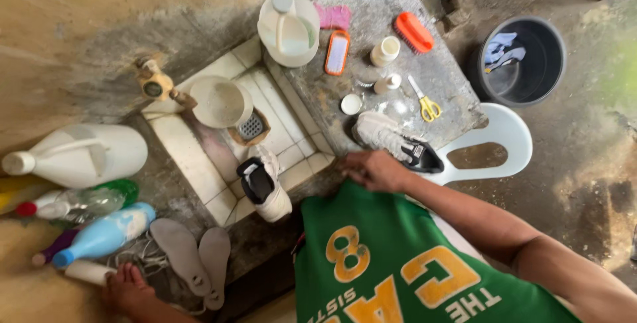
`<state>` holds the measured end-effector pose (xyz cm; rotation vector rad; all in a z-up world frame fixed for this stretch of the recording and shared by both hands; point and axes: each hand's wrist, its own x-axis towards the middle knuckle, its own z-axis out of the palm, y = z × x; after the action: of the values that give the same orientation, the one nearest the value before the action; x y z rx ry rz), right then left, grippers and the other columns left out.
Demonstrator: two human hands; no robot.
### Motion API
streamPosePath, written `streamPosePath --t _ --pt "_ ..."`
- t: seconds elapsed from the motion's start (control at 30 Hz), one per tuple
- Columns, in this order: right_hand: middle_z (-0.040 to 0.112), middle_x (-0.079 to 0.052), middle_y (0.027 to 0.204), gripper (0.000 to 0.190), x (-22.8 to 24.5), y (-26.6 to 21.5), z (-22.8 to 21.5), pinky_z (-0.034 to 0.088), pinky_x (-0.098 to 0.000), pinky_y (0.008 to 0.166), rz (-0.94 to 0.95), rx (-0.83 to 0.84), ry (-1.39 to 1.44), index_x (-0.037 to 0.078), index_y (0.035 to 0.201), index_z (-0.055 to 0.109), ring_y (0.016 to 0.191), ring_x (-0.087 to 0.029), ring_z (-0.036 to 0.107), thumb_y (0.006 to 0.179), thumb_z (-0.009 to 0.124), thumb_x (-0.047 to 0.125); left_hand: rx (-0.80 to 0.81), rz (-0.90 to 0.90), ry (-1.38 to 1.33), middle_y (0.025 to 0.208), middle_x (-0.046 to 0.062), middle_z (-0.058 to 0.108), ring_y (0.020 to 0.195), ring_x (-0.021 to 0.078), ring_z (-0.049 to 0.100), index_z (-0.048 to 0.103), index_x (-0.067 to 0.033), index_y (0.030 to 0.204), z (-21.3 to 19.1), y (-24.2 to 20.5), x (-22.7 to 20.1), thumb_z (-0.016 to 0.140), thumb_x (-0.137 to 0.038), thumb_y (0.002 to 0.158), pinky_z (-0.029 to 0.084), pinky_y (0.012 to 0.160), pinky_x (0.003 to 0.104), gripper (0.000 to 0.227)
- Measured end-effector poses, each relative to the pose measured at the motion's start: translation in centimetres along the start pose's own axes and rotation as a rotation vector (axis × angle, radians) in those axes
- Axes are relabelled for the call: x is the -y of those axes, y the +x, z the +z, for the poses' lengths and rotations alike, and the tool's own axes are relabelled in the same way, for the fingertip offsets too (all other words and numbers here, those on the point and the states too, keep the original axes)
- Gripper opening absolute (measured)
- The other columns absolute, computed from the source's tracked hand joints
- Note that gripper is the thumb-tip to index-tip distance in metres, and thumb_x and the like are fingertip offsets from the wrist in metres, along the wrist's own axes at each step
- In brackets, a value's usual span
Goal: The person removes the laces from a pair of white sneakers and places them on the counter. They then remove the insoles from both shoes and set them aside. The person proceeds to scrub the exterior of the shoes using a brush and a cleaning solution from a small bottle.
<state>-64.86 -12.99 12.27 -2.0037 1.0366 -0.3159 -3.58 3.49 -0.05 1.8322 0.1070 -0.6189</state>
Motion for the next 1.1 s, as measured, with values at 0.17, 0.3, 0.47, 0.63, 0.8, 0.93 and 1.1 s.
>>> streamPosePath --t 0.17,0.3,0.47,0.63,0.8,0.93,1.1 --pt "0.073 -0.009 0.103 0.022 -1.0 -0.3 -2.9 0.059 -0.0395 0.070 0.310 -0.039 -0.021 0.012 0.114 0.072 0.081 -0.027 0.077 0.095 0.065 0.022 0.006 0.029 -0.122 0.117 0.018 0.069 0.093 0.0275 0.071 0.035 -0.0112 0.149 0.5 0.6 -2.0 0.066 -0.015 0.104 0.061 0.083 0.042 0.055" --pt "0.074 -0.007 0.106 0.024 -1.3 0.5 -4.6 0.060 -0.0383 0.071 0.228 -0.041 -0.044 0.011 0.116 0.071 0.082 -0.026 0.075 0.095 0.064 0.019 -0.005 0.007 -0.192 0.113 0.017 0.069 0.089 0.0269 0.069 0.032 -0.0174 0.150 0.6 0.8 -2.6 0.064 -0.017 0.102 0.058 0.082 0.042 0.057" --pt "0.073 -0.007 0.107 0.024 -0.3 1.7 -4.3 0.060 -0.0377 0.076 0.256 0.022 -0.098 0.012 0.117 0.071 0.086 -0.025 0.077 0.095 0.065 0.018 0.045 0.089 -0.045 0.123 0.017 0.067 0.097 0.0257 0.072 0.036 -0.0123 0.153 0.7 3.4 -3.6 0.062 -0.013 0.105 0.061 0.086 0.040 0.055" --pt "0.073 -0.006 0.107 0.023 0.2 2.2 -3.6 0.062 -0.0363 0.078 0.190 0.052 -0.072 0.011 0.117 0.070 0.092 -0.023 0.078 0.096 0.062 0.015 0.064 0.027 -0.139 0.129 0.013 0.059 0.102 0.0260 0.073 0.026 -0.0121 0.152 1.2 5.8 -4.5 0.061 -0.009 0.099 0.064 0.086 0.042 0.064" --pt "0.074 -0.007 0.105 0.023 0.1 2.4 -3.2 0.062 -0.0366 0.076 0.209 0.044 -0.095 0.011 0.117 0.070 0.090 -0.025 0.077 0.096 0.064 0.015 -0.037 0.217 0.055 0.122 0.011 0.066 0.089 0.0188 0.075 0.045 -0.0083 0.142 0.0 4.2 -2.2 0.064 -0.012 0.097 0.062 0.069 0.032 0.049" --pt "0.073 -0.008 0.105 0.022 0.0 2.2 -2.5 0.062 -0.0366 0.076 0.203 0.030 -0.048 0.010 0.117 0.070 0.088 -0.026 0.077 0.096 0.064 0.016 -0.201 0.166 0.075 0.075 0.007 0.060 0.052 0.0122 0.047 0.072 -0.0034 0.100 0.5 -2.1 0.1 0.054 -0.036 0.108 0.033 0.044 0.027 0.038" --pt "0.072 -0.009 0.106 0.021 1.0 2.9 -1.1 0.062 -0.0372 0.072 0.152 0.107 -0.053 0.009 0.114 0.070 0.085 -0.027 0.076 0.094 0.065 0.015 0.092 0.400 0.390 0.072 0.003 0.056 0.059 0.0107 0.052 0.070 -0.0085 0.090 7.2 -17.5 1.1 0.058 -0.041 0.101 0.043 0.055 0.028 0.036"
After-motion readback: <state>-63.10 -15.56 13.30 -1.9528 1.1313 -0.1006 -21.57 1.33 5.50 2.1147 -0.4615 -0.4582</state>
